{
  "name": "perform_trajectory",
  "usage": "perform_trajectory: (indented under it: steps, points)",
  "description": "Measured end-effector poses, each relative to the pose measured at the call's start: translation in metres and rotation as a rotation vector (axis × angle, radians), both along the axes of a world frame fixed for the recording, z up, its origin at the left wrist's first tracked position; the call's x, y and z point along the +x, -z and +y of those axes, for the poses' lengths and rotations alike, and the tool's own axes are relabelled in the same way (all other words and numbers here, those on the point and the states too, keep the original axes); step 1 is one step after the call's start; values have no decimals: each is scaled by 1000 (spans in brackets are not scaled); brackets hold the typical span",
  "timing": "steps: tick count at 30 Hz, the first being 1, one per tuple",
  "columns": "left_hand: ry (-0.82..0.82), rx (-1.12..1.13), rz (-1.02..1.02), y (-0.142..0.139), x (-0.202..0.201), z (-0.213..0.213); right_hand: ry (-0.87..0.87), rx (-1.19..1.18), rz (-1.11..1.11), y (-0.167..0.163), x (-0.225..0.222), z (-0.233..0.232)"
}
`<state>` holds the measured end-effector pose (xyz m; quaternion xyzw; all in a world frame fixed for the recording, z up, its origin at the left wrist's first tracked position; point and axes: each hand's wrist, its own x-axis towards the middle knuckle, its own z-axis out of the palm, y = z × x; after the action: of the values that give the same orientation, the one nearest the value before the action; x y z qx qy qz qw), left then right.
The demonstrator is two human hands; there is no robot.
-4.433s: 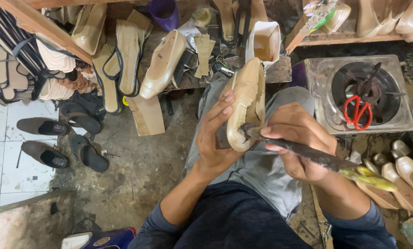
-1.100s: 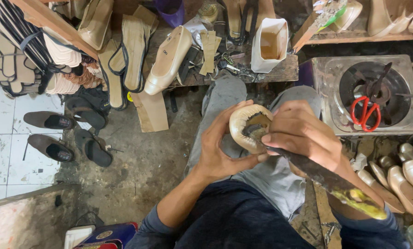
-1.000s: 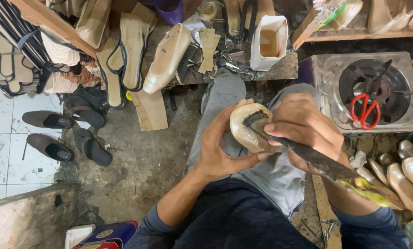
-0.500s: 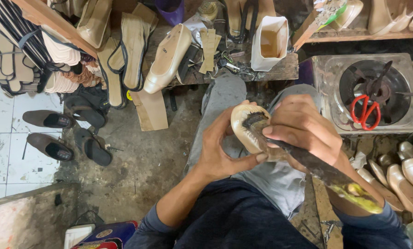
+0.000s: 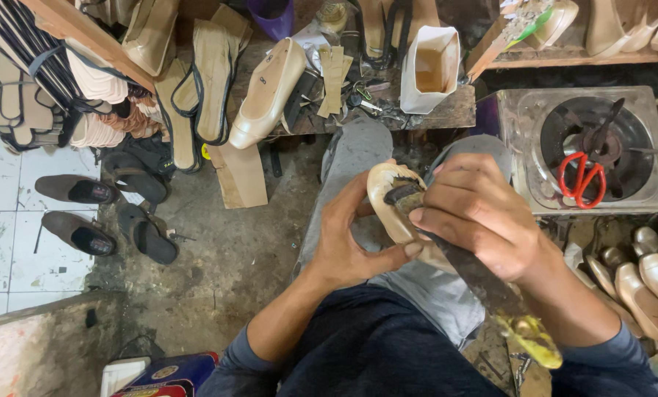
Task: The person is repairing a shoe by applying glue to the sole and pressing it into place. They use a tool to spread the glue and ensure the sole is properly attached.
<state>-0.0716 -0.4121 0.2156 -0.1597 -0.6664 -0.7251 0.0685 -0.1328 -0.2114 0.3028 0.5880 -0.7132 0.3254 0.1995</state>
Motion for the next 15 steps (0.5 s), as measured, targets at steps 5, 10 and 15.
perform_trajectory:
  steps: [5,10,15]
  points:
    - [-7,-14,-7,4,1,-1,20,8,-44,4,-2,1]
    - [50,63,-59,5,-4,-6,13,-6,-89,12,-1,2]
    - [25,-118,127,1,-5,-11,177,-240,-814,24,16,9]
